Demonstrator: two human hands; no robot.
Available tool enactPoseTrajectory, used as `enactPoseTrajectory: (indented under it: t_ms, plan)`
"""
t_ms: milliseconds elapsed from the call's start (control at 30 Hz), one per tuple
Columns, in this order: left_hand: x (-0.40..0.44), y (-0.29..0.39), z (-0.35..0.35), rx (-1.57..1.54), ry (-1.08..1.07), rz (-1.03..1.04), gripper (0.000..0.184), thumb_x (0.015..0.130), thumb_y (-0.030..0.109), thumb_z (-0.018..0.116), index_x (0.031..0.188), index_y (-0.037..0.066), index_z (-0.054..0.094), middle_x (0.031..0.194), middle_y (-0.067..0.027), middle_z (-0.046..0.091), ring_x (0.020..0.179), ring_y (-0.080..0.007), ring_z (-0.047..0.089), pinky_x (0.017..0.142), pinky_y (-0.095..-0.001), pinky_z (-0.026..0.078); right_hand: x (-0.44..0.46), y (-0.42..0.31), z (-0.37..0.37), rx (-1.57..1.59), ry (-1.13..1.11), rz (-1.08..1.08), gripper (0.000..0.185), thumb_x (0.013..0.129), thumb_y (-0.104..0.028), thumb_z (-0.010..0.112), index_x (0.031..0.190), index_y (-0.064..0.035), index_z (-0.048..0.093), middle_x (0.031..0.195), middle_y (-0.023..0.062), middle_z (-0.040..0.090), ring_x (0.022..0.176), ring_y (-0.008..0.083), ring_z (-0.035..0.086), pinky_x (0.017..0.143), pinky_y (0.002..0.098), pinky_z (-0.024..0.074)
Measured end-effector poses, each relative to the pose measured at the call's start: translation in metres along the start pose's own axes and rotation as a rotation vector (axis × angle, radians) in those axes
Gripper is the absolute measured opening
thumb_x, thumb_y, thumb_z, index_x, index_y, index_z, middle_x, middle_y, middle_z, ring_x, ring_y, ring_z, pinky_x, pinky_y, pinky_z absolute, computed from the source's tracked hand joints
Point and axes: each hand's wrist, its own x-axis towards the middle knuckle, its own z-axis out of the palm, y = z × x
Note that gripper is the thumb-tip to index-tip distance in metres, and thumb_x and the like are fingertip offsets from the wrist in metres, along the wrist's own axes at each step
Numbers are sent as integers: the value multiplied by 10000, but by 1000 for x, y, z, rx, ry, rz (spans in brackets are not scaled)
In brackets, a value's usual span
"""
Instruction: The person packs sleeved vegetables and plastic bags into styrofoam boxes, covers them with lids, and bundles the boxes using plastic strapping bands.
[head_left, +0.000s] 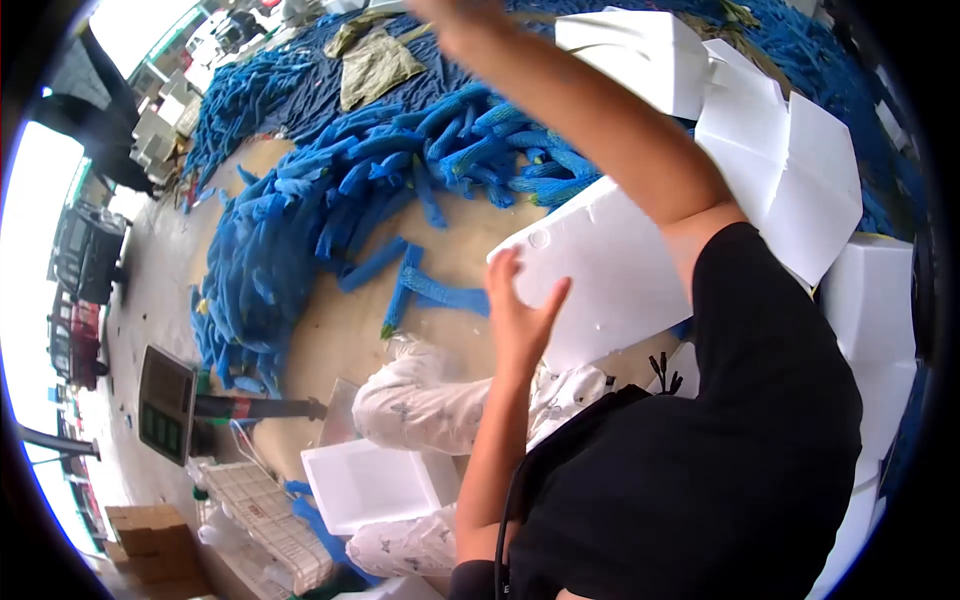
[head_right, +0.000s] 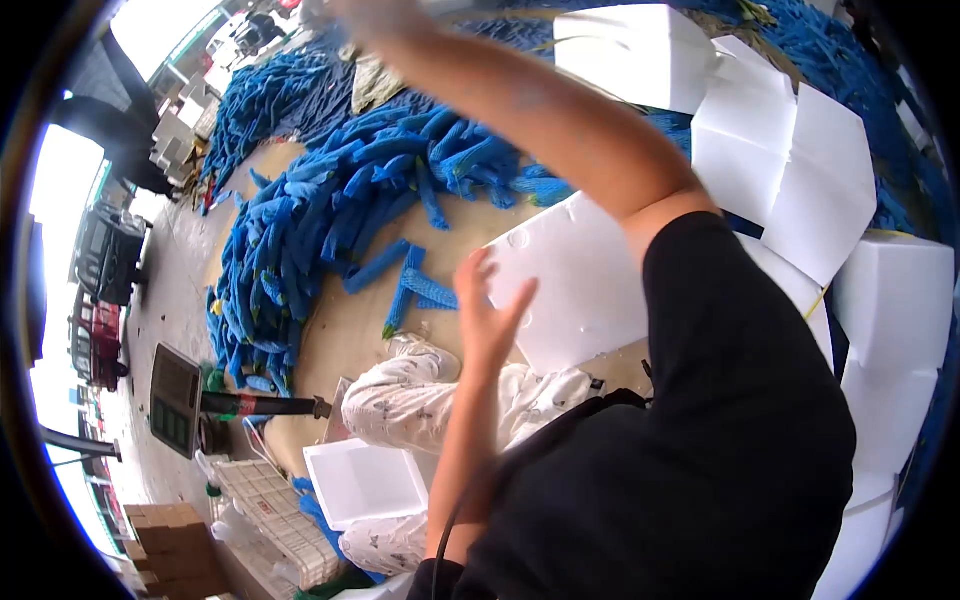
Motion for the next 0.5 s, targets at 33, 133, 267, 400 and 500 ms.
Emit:
enactPoseTrajectory:
  t_ms: [33,133,267,400,500]
  plan:
    - [15,2,-20,-9,192,154,906,707,207,807,1424,36,280,1443,-165,307,1308,-284,357,1082,-396,288,-37,10,28,-147,-195,-28,349,959,-347,472,856,-62,646,584,33,560,495,124,532,479,280,455]
    - [56,32,-68,-348,146,218,886,788,213,741,1467,63,193,1505,-158,188,1375,-291,238,1132,-459,155,-179,-35,61,269,-813,296,395,954,-391,467,753,-89,623,659,60,581,595,169,543,563,340,410]
    - [79,53,-93,-668,-210,398,337,957,374,471,1129,85,447,1086,-121,489,1023,-221,463,1114,-421,209,-212,-100,54,353,-1404,163,404,874,-473,575,1128,-161,606,1031,121,606,953,248,593,764,453,403]
    - [64,74,-143,-1588,-7,139,398,1016,340,369,673,139,357,513,24,243,492,-123,235,626,-323,309,-168,-54,-3,-161,-745,-853,981,658,-583,715,1461,-200,301,1410,112,359,1369,320,253,1090,566,175]
    - [62,91,-198,-1413,-86,372,377,1024,289,348,681,133,347,548,36,223,501,-101,217,526,-291,222,-139,1,-86,-840,-678,-513,1216,598,-509,812,1505,-163,80,1518,148,208,1413,300,198,1130,554,125]
